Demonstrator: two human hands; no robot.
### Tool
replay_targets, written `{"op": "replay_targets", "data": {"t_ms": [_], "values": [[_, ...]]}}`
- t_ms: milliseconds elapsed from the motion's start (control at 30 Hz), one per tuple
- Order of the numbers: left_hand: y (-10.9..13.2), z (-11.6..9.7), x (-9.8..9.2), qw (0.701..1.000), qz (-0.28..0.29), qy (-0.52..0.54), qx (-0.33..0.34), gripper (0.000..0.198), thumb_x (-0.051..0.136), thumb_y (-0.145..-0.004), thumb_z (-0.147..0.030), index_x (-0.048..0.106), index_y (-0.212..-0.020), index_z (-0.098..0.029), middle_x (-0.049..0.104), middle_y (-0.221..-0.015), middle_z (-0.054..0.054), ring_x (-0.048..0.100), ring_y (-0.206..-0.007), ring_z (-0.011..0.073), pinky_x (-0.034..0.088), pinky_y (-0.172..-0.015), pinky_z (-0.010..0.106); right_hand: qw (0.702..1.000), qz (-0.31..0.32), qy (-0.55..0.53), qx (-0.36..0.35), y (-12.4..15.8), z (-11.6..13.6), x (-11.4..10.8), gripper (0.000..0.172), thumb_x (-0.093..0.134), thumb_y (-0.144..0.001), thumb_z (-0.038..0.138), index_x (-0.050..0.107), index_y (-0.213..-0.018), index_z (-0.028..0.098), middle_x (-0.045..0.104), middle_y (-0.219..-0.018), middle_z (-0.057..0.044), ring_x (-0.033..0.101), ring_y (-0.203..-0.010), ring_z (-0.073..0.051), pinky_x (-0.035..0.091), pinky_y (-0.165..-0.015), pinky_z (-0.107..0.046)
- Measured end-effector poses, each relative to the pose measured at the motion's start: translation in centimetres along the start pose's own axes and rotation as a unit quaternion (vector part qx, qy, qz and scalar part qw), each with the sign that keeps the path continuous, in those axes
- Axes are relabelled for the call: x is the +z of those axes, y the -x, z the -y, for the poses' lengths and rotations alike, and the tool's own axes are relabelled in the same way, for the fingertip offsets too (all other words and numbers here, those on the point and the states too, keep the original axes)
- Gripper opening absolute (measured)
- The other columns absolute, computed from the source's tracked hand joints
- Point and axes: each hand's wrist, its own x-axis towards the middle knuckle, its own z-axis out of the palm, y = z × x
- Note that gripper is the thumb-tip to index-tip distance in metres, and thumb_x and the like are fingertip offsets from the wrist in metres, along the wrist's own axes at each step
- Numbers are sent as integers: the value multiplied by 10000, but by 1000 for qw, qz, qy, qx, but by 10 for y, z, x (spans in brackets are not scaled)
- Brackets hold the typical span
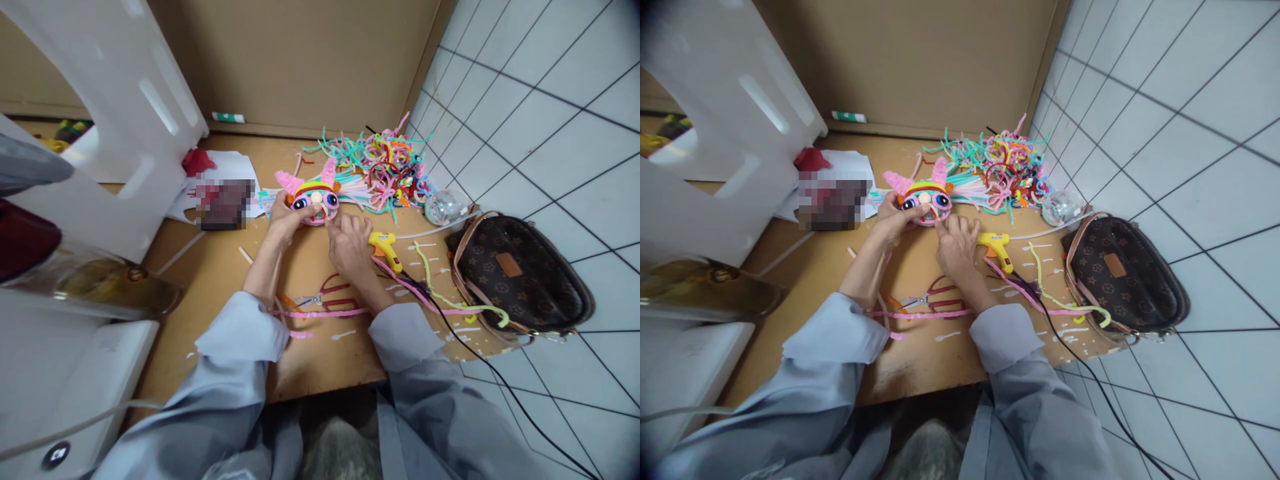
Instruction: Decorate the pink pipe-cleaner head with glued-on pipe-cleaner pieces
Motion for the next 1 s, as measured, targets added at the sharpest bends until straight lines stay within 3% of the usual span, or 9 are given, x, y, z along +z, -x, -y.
{"op": "replay_targets", "data": {"t_ms": [400, 700, 900, 1000], "values": [[5, -6, 0, 1000, 1, 18, -19, 628, 934, -377, -346, 522, -837, -227, 615, -857, -24, 575, -744, 143, 530, -661, 286, 1000, 4, -18, -2, 0, -1, 1, 510, 365, -983, 132, 618, -1412, 245, 605, -1271, -132, 442, -1223, -279, 176, -1174, -561], [4, -6, 0, 999, 8, 24, -31, 696, 920, -373, -354, 509, -922, -235, 630, -924, -17, 603, -794, 156, 538, -704, 289, 1000, -3, -23, -3, 2, -4, 4, 522, 392, -970, 121, 595, -1435, 243, 607, -1289, -142, 449, -1229, -279, 196, -1167, -564], [4, -5, 2, 1000, 18, 14, -18, 697, 914, -379, -383, 475, -901, -242, 613, -913, -27, 597, -814, 153, 538, -705, 270, 999, -38, 2, -38, 1, -7, 11, 488, 396, -993, 128, 580, -1436, 213, 513, -1527, -156, 410, -1350, -300, 237, -1164, -601], [4, -4, 2, 1000, 18, 8, -12, 694, 911, -378, -398, 481, -901, -240, 606, -897, -33, 586, -795, 146, 532, -696, 262, 997, -48, 9, -67, -1, -7, 13, 499, 372, -989, 86, 579, -1433, 180, 509, -1551, -158, 416, -1360, -301, 267, -1163, -615]]}}
